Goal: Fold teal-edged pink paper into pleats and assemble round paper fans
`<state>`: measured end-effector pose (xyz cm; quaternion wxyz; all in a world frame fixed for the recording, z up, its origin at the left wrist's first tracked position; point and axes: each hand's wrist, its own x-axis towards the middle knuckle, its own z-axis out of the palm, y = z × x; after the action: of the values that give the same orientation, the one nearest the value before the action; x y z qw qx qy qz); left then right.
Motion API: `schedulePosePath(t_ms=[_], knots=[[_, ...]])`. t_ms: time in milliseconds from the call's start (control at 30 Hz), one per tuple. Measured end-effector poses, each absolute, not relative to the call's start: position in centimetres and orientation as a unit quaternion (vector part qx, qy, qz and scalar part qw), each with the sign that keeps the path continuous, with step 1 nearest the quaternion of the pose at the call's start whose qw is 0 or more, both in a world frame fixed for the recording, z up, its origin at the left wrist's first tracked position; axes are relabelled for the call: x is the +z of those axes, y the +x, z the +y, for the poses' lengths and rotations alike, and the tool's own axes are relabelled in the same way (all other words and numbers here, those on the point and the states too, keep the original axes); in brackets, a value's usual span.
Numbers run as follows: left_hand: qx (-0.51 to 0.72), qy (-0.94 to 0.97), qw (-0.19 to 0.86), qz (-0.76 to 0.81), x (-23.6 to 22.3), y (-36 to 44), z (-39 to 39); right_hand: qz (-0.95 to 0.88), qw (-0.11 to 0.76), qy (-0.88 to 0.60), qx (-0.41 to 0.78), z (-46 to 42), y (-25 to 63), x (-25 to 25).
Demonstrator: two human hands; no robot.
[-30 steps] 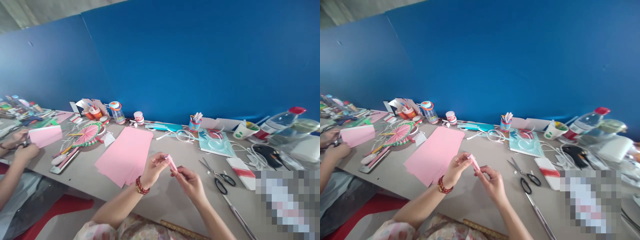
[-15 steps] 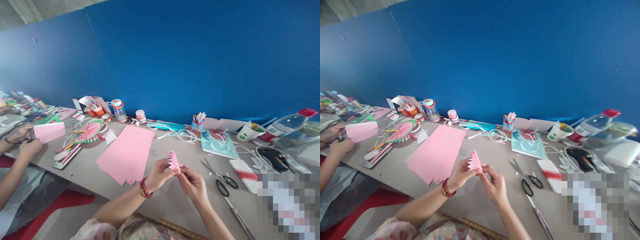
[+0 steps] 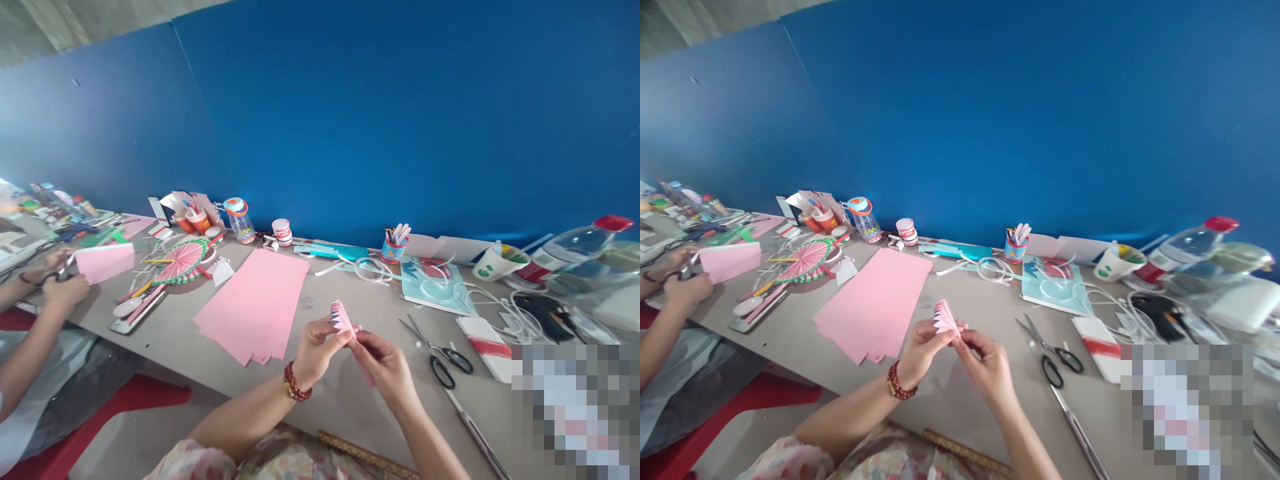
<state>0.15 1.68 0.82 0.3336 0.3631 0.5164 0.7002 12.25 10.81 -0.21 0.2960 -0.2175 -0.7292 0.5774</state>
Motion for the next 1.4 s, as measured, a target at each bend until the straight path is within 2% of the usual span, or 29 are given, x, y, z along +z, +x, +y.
schedulePosePath(t_ms=[133,400,667,833,1400], knots=[[0.712,0.349,0.335,0.51,0.7,0.7,1.2,-0.748,0.289,-0.212,0.559,10.3,12.5,0.2],[0.718,0.314,0.433,0.446,1.2,1.0,0.3,-0.781,0.319,-0.191,0.501,9.8,13.1,0.4],[0.757,0.278,0.397,0.438,0.5,1.6,0.7,-0.81,0.294,-0.169,0.479,9.9,13.1,0.7],[0.739,0.29,0.439,0.42,0.7,0.8,1.0,-0.816,0.278,-0.175,0.475,10.3,13.8,1.5],[0.786,0.277,0.33,0.443,1.6,0.5,1.9,-0.822,0.253,-0.177,0.478,11.0,14.1,1.6]])
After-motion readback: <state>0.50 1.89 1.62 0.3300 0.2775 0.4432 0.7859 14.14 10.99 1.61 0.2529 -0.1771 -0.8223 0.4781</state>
